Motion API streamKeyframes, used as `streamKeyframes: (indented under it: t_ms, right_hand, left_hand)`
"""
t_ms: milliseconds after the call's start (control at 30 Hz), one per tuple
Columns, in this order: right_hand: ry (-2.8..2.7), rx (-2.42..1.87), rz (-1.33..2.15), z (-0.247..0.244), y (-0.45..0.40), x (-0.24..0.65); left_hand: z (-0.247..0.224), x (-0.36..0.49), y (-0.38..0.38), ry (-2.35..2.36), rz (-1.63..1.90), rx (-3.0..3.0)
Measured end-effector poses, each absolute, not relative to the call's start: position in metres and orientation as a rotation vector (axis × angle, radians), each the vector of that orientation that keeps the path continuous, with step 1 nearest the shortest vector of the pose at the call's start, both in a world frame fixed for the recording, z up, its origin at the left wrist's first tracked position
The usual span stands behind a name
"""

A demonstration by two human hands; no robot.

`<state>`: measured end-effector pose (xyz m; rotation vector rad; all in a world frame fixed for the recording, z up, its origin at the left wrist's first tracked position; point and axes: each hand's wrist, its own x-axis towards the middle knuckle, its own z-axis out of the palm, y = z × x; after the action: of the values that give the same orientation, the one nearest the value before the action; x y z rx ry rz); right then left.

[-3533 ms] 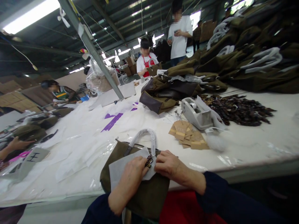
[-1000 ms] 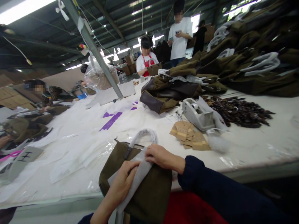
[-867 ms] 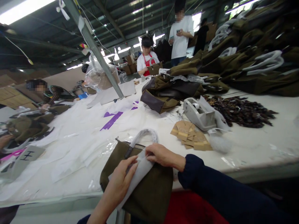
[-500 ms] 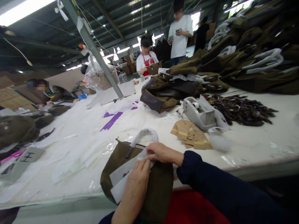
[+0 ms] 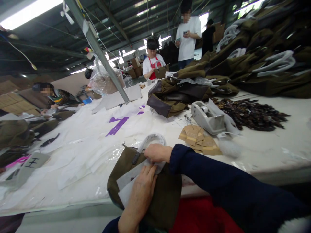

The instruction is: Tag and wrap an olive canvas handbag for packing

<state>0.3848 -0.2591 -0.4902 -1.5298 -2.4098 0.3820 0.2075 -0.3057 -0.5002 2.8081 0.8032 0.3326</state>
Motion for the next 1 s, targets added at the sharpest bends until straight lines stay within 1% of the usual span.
streamKeyframes:
  t_ms: [200, 400, 600, 733, 833, 933, 1000]
  right_hand:
    - [-2.519, -1.512, 0.295, -0.48, -0.28, 0.393]
    - [-2.399, -1.403, 0.18, -0.503, -0.31, 0.402]
    - [-2.29, -1.36, 0.225, -0.516, -0.326, 0.404]
    - [-2.218, -1.361, 0.212, -0.522, -0.338, 0.404]
    - [-2.19, -1.366, 0.207, -0.528, -0.342, 0.403]
    - [-2.184, -1.337, 0.204, -0.535, -0.341, 0.403]
    - [-2.18, -1.321, 0.203, -0.538, -0.338, 0.403]
  left_hand:
    - [-0.5, 0.208, -0.306, 0.83, 0.269, 2.85]
    - [-0.509, 0.206, -0.307, 0.773, 0.394, 2.904]
    - [-0.512, 0.206, -0.309, 0.752, 0.462, 2.854]
    - [-0.509, 0.203, -0.312, 0.766, 0.511, 2.713]
    - [-0.501, 0.203, -0.312, 0.83, 0.605, 2.623]
    - [-0.493, 0.209, -0.309, 0.976, 0.708, 2.669]
    - [-0.491, 0.217, -0.306, 1.043, 0.64, 2.737]
